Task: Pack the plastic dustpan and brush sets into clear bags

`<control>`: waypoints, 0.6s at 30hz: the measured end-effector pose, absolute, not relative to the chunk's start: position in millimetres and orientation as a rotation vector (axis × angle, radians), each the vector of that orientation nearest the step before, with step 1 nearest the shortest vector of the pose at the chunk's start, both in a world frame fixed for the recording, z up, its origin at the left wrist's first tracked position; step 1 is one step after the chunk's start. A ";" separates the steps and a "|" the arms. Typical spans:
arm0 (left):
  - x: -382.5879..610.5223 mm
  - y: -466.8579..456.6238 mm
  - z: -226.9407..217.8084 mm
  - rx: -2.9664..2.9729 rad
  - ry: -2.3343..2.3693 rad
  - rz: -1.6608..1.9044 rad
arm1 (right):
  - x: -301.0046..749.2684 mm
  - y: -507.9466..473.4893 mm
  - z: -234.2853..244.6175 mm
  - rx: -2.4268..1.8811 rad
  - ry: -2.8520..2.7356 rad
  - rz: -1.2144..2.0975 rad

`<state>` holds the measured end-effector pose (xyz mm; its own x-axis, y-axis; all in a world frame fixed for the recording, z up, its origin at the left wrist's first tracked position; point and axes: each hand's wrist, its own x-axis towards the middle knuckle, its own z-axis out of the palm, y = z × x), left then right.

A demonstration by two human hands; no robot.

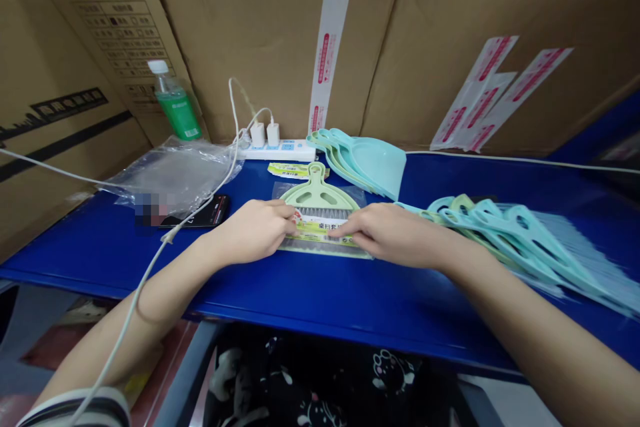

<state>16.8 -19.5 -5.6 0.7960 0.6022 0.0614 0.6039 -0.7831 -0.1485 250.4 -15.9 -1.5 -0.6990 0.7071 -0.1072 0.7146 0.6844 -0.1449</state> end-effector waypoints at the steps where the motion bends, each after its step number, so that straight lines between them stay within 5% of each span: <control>1: 16.4 -19.4 -4.9 -2.820 -0.972 -0.010 | 251.2 -16.2 -0.3 1.206 2.829 -0.277; 18: 0.0 -15.7 12.0 -2.807 -1.322 0.188 | 273.8 -15.5 15.5 1.323 2.676 -0.363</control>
<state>0.0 -15.7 12.0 0.6309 0.7700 -0.0952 0.7660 -0.6376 -0.0812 273.8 -15.5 15.5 -0.6056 0.7631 -0.2255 0.7956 0.5857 -0.1548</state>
